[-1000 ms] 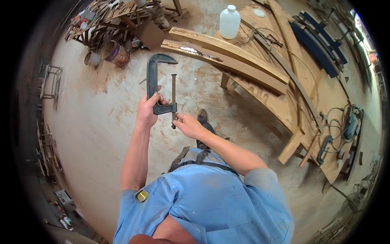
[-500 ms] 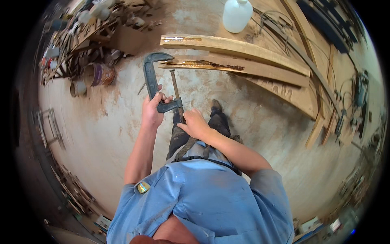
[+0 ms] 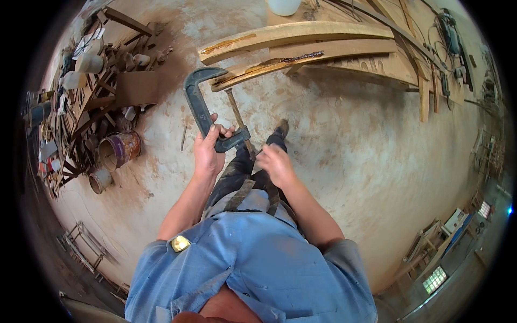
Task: The person selects two wooden planks from a pile, places them on a workbench, and applies glue from a white bottle to the edges of both planks. They then retrieve a C-clamp and position it over the glued planks, preparing to secure them together.
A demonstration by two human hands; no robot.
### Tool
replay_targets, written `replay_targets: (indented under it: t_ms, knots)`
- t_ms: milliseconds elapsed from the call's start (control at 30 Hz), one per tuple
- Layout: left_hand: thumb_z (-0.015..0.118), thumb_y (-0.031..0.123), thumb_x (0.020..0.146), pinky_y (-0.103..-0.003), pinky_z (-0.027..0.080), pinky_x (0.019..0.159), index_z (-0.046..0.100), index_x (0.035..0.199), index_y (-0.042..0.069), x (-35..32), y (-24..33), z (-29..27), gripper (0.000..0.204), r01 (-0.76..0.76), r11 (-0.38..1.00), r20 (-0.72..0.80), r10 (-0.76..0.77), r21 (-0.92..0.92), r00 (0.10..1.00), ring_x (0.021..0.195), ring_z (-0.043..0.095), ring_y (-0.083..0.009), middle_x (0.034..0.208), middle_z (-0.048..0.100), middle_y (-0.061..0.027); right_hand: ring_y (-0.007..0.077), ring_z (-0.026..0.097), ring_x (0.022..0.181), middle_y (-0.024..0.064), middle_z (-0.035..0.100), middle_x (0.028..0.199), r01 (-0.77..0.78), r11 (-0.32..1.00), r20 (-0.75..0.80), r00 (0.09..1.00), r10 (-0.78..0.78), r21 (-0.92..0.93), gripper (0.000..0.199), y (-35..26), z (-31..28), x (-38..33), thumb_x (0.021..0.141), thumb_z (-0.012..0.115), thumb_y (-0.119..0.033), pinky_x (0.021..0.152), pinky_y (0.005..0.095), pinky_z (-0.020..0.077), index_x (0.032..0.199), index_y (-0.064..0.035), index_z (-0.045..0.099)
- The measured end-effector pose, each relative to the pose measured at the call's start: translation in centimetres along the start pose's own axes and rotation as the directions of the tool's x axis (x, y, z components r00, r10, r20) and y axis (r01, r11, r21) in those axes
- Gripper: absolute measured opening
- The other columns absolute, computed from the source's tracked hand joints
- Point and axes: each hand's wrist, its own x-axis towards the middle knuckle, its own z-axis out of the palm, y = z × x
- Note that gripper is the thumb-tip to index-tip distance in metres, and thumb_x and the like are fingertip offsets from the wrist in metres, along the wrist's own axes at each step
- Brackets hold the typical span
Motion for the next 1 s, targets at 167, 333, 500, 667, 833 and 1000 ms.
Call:
replay_targets:
  t_ms: [167, 333, 500, 667, 833, 1000]
  knots:
    - [0.055, 0.014, 0.1, -0.049, 0.043, 0.107, 0.039, 0.132, -0.003, 0.7, 0.1, -1.0, 0.04, -0.02, 0.999, 0.074, 0.017, 0.042, 0.997, 0.081, 0.059, -0.0195, 0.086, 0.056, -0.0061, 0.024, 0.062, 0.097, 0.0084, 0.066, 0.111, 0.058, 0.984, -0.099, 0.994, -0.041, 0.171, 0.012, 3.3, 0.0, 0.5, 0.097, 0.055, -0.007, 0.087, 0.0347, 0.0493, 0.107, -0.0073, 0.061]
    - [0.056, 0.014, 0.1, -0.051, 0.042, 0.108, 0.039, 0.131, -0.002, 1.0, 0.3, -1.4, 0.039, -0.013, 1.0, 0.049, 0.013, 0.016, 0.999, 0.081, 0.058, -0.0208, 0.086, 0.056, -0.0064, 0.0228, 0.061, 0.084, 0.0119, 0.066, 0.104, 0.525, 0.517, 0.13, 0.776, -0.618, -0.676, 0.021, 2.1, 3.3, -2.9, 0.09, 0.056, 0.005, 0.076, 0.0293, 0.0504, 0.11, 0.0002, 0.062]
    - [0.056, 0.014, 0.1, -0.052, 0.041, 0.108, 0.04, 0.13, -0.001, 1.6, 0.6, -1.8, 0.037, -0.003, 1.0, 0.045, 0.002, 0.031, 0.999, 0.081, 0.058, -0.021, 0.085, 0.056, -0.0063, 0.0305, 0.064, 0.105, 0.0194, 0.061, 0.124, 0.56, 0.529, 0.347, 0.822, -0.451, -0.638, 0.028, 0.8, 5.2, -5.2, 0.088, 0.059, 0.003, 0.087, 0.0353, 0.0517, 0.116, 0.0027, 0.061]
    - [0.054, 0.014, 0.1, -0.052, 0.042, 0.108, 0.039, 0.13, -0.001, 1.4, 0.9, -1.7, 0.036, 0.011, 1.0, 0.036, -0.012, 0.024, 0.999, 0.081, 0.058, -0.0207, 0.085, 0.055, -0.0062, 0.0357, 0.058, 0.118, 0.0252, 0.053, 0.136, 0.491, 0.353, 0.457, 0.871, -0.182, -0.796, 0.042, 3.6, 6.2, -1.6, 0.089, 0.058, -0.009, 0.099, 0.0389, 0.0469, 0.129, 0.0038, 0.054]
    - [0.053, 0.014, 0.101, -0.052, 0.042, 0.108, 0.04, 0.13, -0.001, 1.8, 0.9, -1.7, 0.035, 0.011, 0.999, 0.068, -0.013, 0.042, 0.998, 0.081, 0.058, -0.0204, 0.086, 0.056, -0.0061, 0.0251, 0.067, 0.094, 0.0177, 0.054, 0.139, -0.096, 0.995, 0.189, 0.977, 0.099, -0.023, 0.048, 7.1, 3.8, 2.0, 0.097, 0.051, -0.012, 0.074, 0.033, 0.0518, 0.143, -0.0027, 0.038]
    - [0.053, 0.014, 0.101, -0.052, 0.042, 0.108, 0.04, 0.13, 0.0, 1.6, 1.0, -1.8, 0.035, 0.022, 0.998, 0.047, -0.025, 0.054, 0.999, 0.08, 0.058, -0.02, 0.085, 0.056, -0.0059, 0.022, 0.065, 0.084, 0.0146, 0.059, 0.129, 0.031, 0.794, 0.055, 0.995, -0.081, 0.608, 0.031, 5.1, 1.0, 0.4, 0.1, 0.052, -0.017, 0.064, 0.0309, 0.0483, 0.128, -0.0045, 0.048]
